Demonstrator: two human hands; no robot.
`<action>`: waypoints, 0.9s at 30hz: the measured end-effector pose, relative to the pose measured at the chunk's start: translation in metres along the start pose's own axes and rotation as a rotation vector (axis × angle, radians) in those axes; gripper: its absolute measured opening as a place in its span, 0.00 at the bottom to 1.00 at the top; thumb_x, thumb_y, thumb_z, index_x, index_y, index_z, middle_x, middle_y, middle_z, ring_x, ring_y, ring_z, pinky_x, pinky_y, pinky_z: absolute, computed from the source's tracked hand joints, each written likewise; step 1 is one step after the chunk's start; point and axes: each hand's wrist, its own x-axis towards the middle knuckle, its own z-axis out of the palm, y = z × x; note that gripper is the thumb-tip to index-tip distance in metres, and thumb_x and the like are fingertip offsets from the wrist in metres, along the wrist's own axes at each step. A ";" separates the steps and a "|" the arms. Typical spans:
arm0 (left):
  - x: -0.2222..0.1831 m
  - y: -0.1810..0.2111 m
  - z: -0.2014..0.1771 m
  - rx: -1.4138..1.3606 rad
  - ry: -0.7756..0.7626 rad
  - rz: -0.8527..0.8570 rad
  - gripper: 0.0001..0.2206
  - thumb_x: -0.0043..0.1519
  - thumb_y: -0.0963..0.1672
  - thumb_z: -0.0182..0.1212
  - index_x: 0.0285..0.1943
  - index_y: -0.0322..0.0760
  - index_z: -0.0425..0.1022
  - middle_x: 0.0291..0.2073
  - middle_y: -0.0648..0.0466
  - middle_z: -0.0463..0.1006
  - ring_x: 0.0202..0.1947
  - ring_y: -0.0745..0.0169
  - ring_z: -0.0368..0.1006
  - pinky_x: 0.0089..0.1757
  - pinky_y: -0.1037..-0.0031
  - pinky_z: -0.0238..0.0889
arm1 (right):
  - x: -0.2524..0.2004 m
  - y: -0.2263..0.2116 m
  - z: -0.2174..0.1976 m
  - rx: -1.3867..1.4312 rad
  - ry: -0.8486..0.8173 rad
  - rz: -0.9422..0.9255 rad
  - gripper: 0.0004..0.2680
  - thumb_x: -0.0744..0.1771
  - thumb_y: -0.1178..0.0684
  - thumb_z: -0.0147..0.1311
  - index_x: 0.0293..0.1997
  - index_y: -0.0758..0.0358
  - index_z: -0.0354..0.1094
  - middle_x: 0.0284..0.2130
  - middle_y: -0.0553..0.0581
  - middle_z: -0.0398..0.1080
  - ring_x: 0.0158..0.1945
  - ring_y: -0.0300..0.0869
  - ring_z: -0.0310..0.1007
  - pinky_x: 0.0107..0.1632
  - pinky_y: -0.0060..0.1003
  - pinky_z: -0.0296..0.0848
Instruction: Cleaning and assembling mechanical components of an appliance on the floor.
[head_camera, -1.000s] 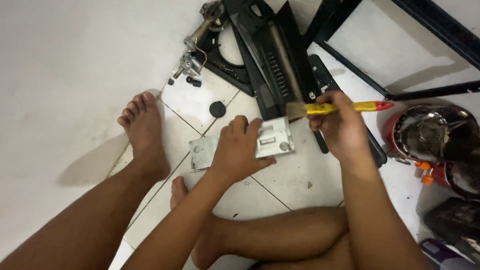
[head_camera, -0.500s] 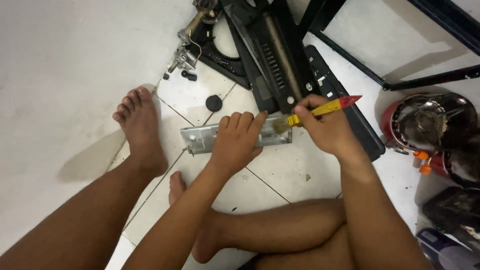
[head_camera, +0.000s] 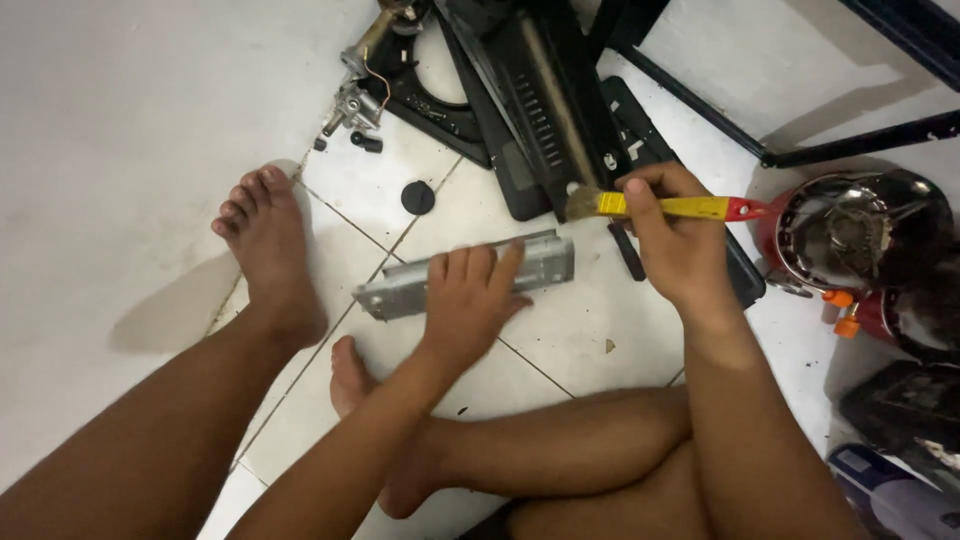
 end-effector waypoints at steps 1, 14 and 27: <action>-0.001 0.000 0.000 -0.004 -0.001 0.000 0.70 0.22 0.30 0.80 0.75 0.22 0.31 0.75 0.32 0.45 0.75 0.32 0.39 0.69 0.50 0.28 | 0.000 -0.002 0.000 0.026 -0.006 0.037 0.09 0.73 0.49 0.51 0.47 0.63 0.74 0.31 0.62 0.71 0.35 0.44 0.75 0.40 0.35 0.78; -0.011 0.003 -0.011 -0.030 -0.012 -0.019 0.69 0.21 0.29 0.78 0.74 0.23 0.29 0.75 0.33 0.43 0.75 0.33 0.37 0.69 0.52 0.24 | -0.012 -0.049 0.020 -0.078 -0.526 0.117 0.12 0.68 0.62 0.42 0.52 0.70 0.72 0.45 0.74 0.74 0.52 0.63 0.75 0.58 0.59 0.70; -0.032 0.019 -0.042 -0.379 -0.105 -0.303 0.57 0.35 0.39 0.71 0.75 0.35 0.36 0.69 0.47 0.44 0.77 0.48 0.31 0.70 0.60 0.17 | -0.022 -0.016 0.068 -0.498 -0.839 0.207 0.22 0.68 0.49 0.50 0.72 0.60 0.57 0.51 0.72 0.68 0.54 0.60 0.75 0.53 0.50 0.75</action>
